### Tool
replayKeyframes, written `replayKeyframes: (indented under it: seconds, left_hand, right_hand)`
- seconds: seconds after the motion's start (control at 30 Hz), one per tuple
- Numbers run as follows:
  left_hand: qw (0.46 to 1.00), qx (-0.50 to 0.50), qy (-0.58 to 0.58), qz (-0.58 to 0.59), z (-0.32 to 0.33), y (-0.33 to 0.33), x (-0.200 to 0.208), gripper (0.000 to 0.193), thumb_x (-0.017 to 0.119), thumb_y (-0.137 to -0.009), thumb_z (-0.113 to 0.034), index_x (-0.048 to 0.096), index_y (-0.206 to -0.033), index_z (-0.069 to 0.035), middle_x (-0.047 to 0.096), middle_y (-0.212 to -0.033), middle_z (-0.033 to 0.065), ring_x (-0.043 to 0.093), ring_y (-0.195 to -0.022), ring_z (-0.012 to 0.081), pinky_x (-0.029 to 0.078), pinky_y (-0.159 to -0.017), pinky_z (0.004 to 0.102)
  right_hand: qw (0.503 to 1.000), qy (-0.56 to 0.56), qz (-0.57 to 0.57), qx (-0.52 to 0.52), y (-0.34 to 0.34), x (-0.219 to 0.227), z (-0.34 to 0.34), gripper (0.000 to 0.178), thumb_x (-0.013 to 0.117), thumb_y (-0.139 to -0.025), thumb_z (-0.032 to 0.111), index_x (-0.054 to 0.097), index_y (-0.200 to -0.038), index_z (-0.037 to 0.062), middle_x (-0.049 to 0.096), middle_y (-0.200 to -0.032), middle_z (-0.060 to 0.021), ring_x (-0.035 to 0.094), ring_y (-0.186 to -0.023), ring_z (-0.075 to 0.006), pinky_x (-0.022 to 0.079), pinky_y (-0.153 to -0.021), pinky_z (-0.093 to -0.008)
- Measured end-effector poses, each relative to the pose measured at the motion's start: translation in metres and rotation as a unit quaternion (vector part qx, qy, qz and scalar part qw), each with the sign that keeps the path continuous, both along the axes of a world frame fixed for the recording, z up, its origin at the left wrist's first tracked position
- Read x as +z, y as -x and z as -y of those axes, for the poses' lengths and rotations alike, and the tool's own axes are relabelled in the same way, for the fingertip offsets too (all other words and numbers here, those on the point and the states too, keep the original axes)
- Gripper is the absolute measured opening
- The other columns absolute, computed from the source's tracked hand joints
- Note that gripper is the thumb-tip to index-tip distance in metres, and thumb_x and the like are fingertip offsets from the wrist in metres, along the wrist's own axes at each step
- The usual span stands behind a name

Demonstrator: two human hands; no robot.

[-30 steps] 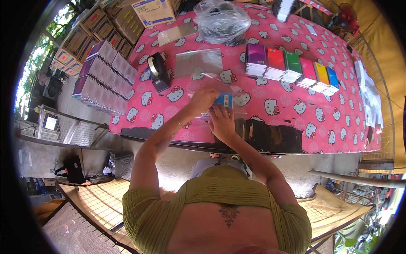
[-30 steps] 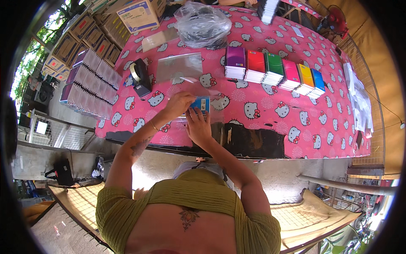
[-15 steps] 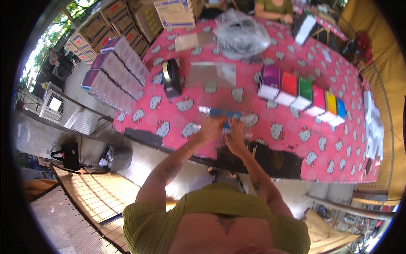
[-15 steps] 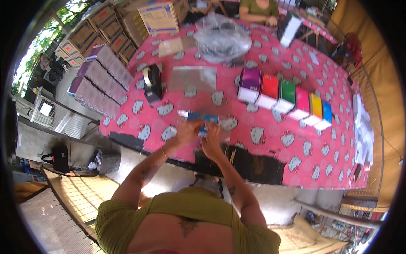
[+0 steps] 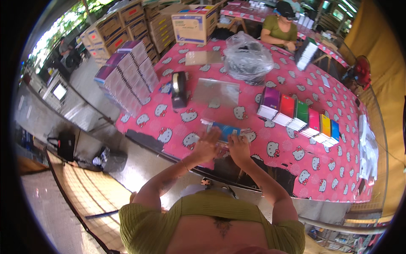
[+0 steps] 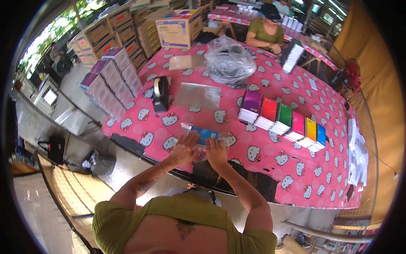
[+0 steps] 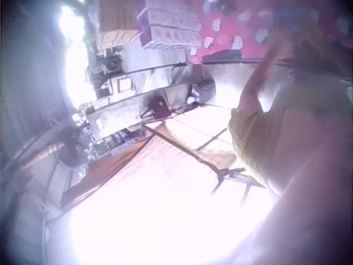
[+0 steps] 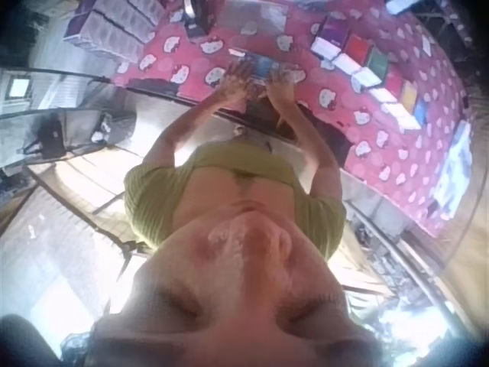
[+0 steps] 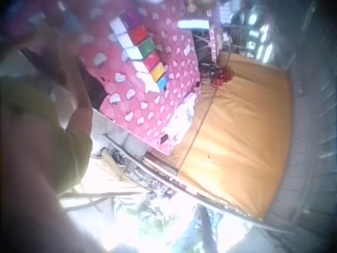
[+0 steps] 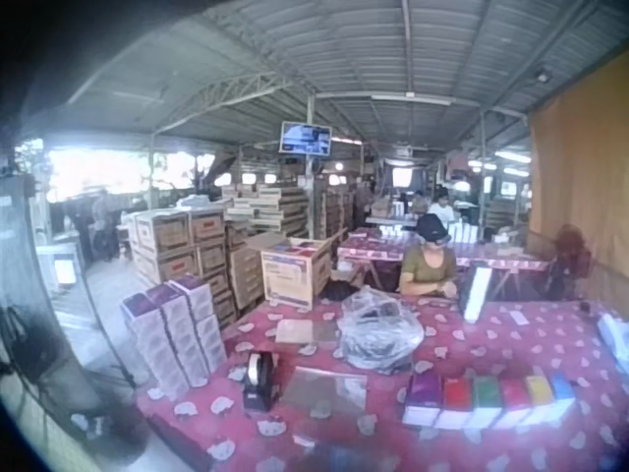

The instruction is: The person organizes colored notebooks by color, places a notebook into a plastic sleeve, and seals the sleeve using tape from a dispenser.

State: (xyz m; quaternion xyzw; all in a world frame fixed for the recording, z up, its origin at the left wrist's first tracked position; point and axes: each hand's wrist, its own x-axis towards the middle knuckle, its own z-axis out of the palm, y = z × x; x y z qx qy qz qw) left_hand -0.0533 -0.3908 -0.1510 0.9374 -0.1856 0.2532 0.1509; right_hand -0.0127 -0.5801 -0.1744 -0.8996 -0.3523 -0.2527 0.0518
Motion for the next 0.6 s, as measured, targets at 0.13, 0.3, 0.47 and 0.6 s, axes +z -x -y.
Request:
replayKeyframes:
  seconds: [0.13, 0.3, 0.47, 0.6]
  left_hand:
    - [0.940, 0.226, 0.175, -0.185, -0.096, -0.033, -0.049, 0.036, 0.057, -0.096, -0.027, 0.059, -0.120, 0.000, 0.067, -0.097, 0.0245, 0.065, -0.094, 0.0434, 0.053, -0.077, 0.0483]
    - [0.847, 0.287, 0.446, -0.043, -0.200, -0.123, -0.006, 0.022, 0.073, -0.084, -0.020, 0.072, -0.097, -0.002, 0.067, -0.080, 0.0139, 0.065, -0.067, 0.0282, 0.051, -0.060, 0.0422]
    - [0.704, 0.215, 0.641, -0.219, -0.254, -0.143, -0.016, 0.025, 0.077, -0.083, -0.021, 0.073, -0.097, -0.001, 0.063, -0.073, 0.0022, 0.054, -0.057, 0.0139, 0.044, -0.048, 0.0278]
    - [0.602, 0.175, 0.765, -0.149, -0.199, -0.131, -0.040, 0.021, 0.077, -0.082, -0.018, 0.074, -0.093, -0.001, 0.066, -0.071, 0.0038, 0.059, -0.060, 0.0123, 0.047, -0.052, 0.0285]
  right_hand:
    - [1.000, -0.004, -0.016, 0.016, 0.003, -0.001, 0.001, 0.044, 0.072, -0.077, 0.027, 0.065, -0.115, 0.0049, 0.062, -0.106, -0.0050, 0.061, -0.098, -0.0194, 0.041, -0.094, -0.0388]
    - [0.999, -0.010, -0.046, 0.006, 0.005, 0.000, 0.003, 0.045, 0.075, -0.078, 0.027, 0.065, -0.117, 0.0073, 0.060, -0.109, -0.0042, 0.061, -0.103, -0.0194, 0.041, -0.094, -0.0410]
    - [0.998, -0.017, -0.059, 0.015, 0.007, 0.004, -0.006, 0.045, 0.075, -0.079, 0.027, 0.064, -0.119, 0.0080, 0.059, -0.109, -0.0042, 0.060, -0.104, -0.0189, 0.040, -0.094, -0.0416]
    - [0.997, -0.028, -0.064, -0.015, 0.006, -0.001, 0.008, 0.045, 0.075, -0.079, 0.026, 0.064, -0.118, 0.0079, 0.058, -0.109, -0.0041, 0.059, -0.103, -0.0194, 0.040, -0.093, -0.0412]
